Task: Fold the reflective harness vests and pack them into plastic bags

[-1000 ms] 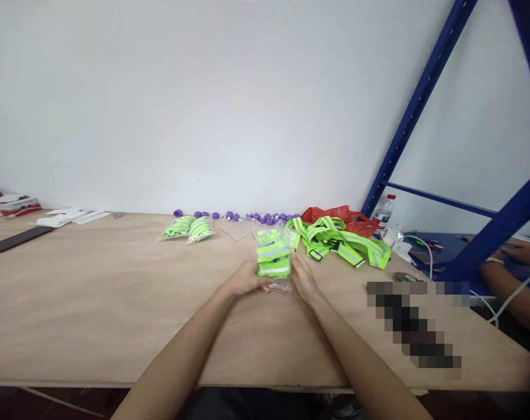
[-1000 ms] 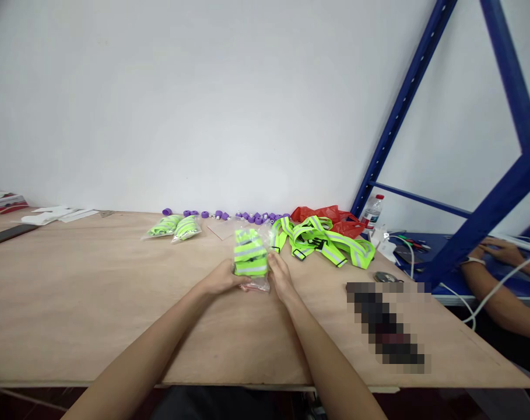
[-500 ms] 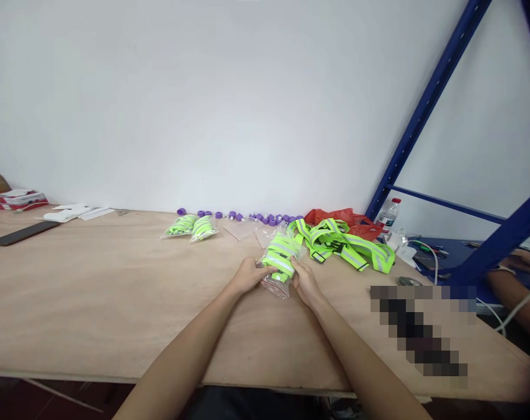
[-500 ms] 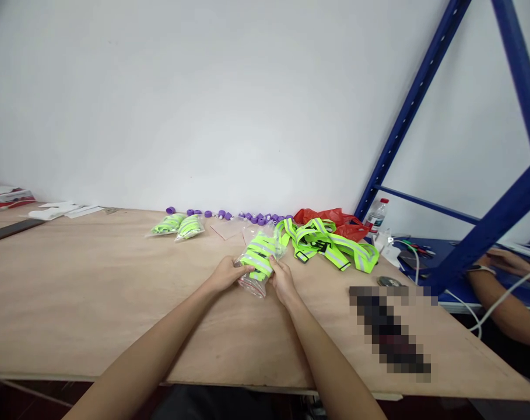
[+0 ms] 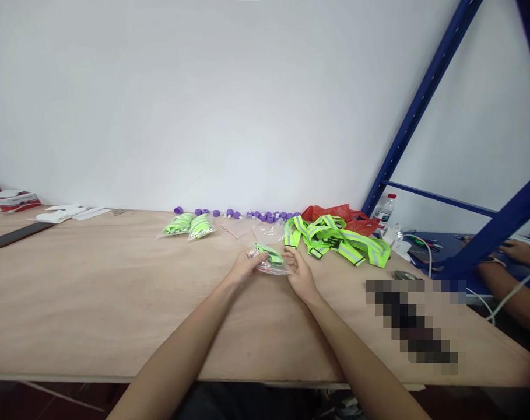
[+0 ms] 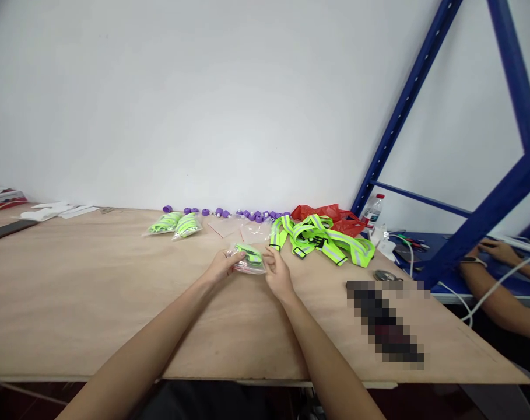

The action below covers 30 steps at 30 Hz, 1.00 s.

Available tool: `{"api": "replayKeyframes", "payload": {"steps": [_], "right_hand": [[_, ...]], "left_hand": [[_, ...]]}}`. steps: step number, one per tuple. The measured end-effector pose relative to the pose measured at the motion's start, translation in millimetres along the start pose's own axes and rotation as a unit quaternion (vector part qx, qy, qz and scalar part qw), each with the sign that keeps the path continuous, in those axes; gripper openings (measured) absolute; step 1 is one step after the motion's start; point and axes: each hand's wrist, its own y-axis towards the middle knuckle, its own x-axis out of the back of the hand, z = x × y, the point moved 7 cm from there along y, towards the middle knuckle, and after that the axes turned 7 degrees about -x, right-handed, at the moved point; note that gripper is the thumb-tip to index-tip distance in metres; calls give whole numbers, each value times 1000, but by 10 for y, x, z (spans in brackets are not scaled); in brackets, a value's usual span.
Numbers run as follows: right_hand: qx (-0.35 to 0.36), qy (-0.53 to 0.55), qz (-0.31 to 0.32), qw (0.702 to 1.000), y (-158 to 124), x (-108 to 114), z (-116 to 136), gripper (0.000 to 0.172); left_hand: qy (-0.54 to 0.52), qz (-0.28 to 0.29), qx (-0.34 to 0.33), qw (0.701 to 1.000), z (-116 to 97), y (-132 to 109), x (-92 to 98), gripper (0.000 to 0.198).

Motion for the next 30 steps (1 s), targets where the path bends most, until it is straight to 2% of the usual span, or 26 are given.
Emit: {"api": "replayKeyframes", "payload": {"steps": [2, 3, 6, 8, 11, 13, 15, 18, 19, 22, 25, 30], "right_hand": [[81, -57, 23, 995, -85, -86, 192, 61], [112, -82, 37, 990, -127, -137, 274, 62], [152, -94, 51, 983, -181, -195, 425, 46], [148, -63, 12, 987, -144, -93, 469, 33], [107, 14, -107, 988, -43, 206, 448, 21], [64, 71, -146, 985, 9, 326, 381, 24], [19, 109, -117, 987, 40, 287, 310, 29], [-30, 127, -34, 991, 13, 70, 225, 35], [-39, 131, -14, 991, -7, -1, 202, 36], [-60, 134, 20, 989, -49, -135, 134, 38], [-99, 156, 10, 983, -42, -127, 25, 43], [-142, 172, -6, 975, -10, -65, -118, 45]], "left_hand": [[-45, 10, 30, 998, 10, -22, -15, 48], [-61, 16, 38, 997, -2, -35, -26, 47], [-79, 32, 25, 996, -100, -53, -51, 51], [-76, 33, -3, 997, -187, -33, -37, 60], [-46, -38, -74, 995, -312, 25, 113, 66], [-8, -91, -113, 989, -354, 38, 218, 63], [12, -73, -101, 992, -303, 41, 197, 65], [13, 43, -22, 999, -123, -5, -14, 73], [19, 64, -10, 998, -87, -30, -65, 72], [46, 44, -30, 998, -67, -63, -74, 57], [49, 10, -29, 998, -25, -57, 4, 48], [40, 23, -19, 999, 43, -20, 37, 46]]}}
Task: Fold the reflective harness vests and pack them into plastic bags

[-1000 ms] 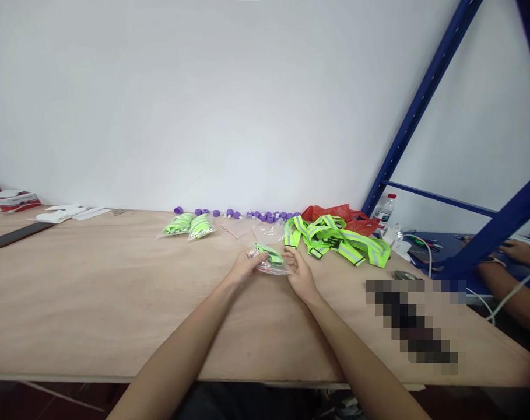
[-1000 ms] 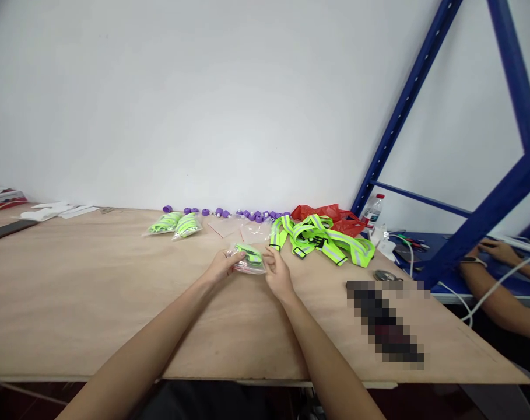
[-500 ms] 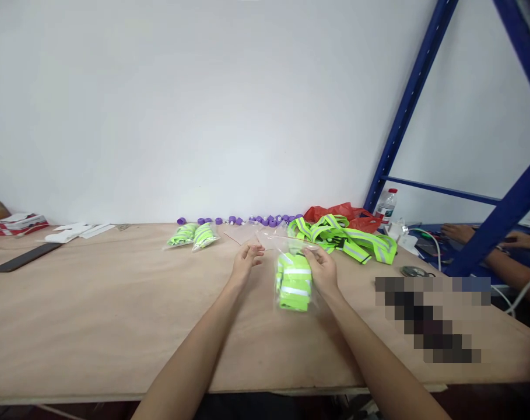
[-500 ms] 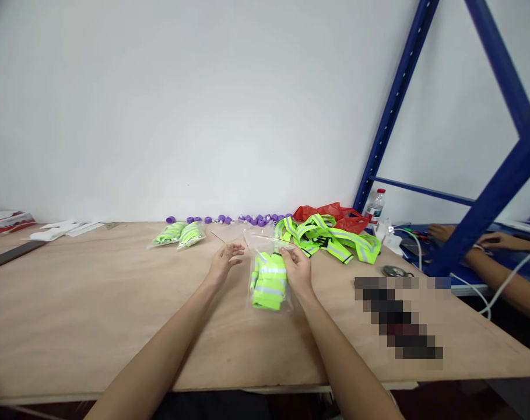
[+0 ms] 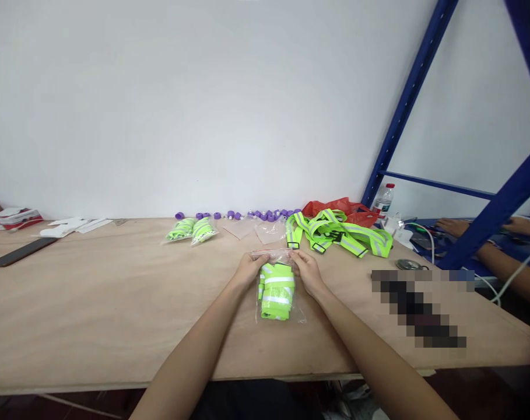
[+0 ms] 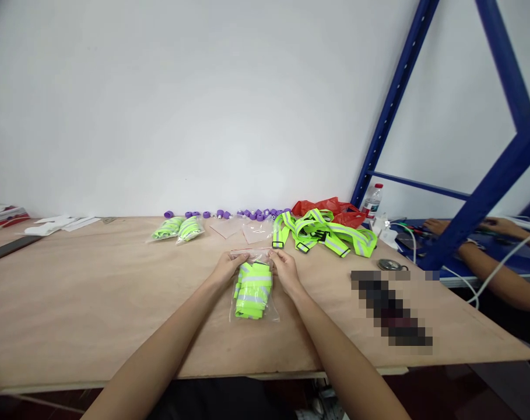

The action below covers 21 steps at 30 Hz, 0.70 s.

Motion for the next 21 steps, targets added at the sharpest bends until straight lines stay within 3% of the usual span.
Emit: {"api": "replayKeyframes", "payload": {"steps": [15, 21], "right_hand": [[-4, -13, -12, 1000, 50, 64, -41, 41], [-12, -8, -10, 1000, 90, 86, -92, 41]], "left_hand": [[10, -27, -25, 999, -13, 48, 18, 46], [10, -75, -34, 997, 2, 58, 84, 42]]}}
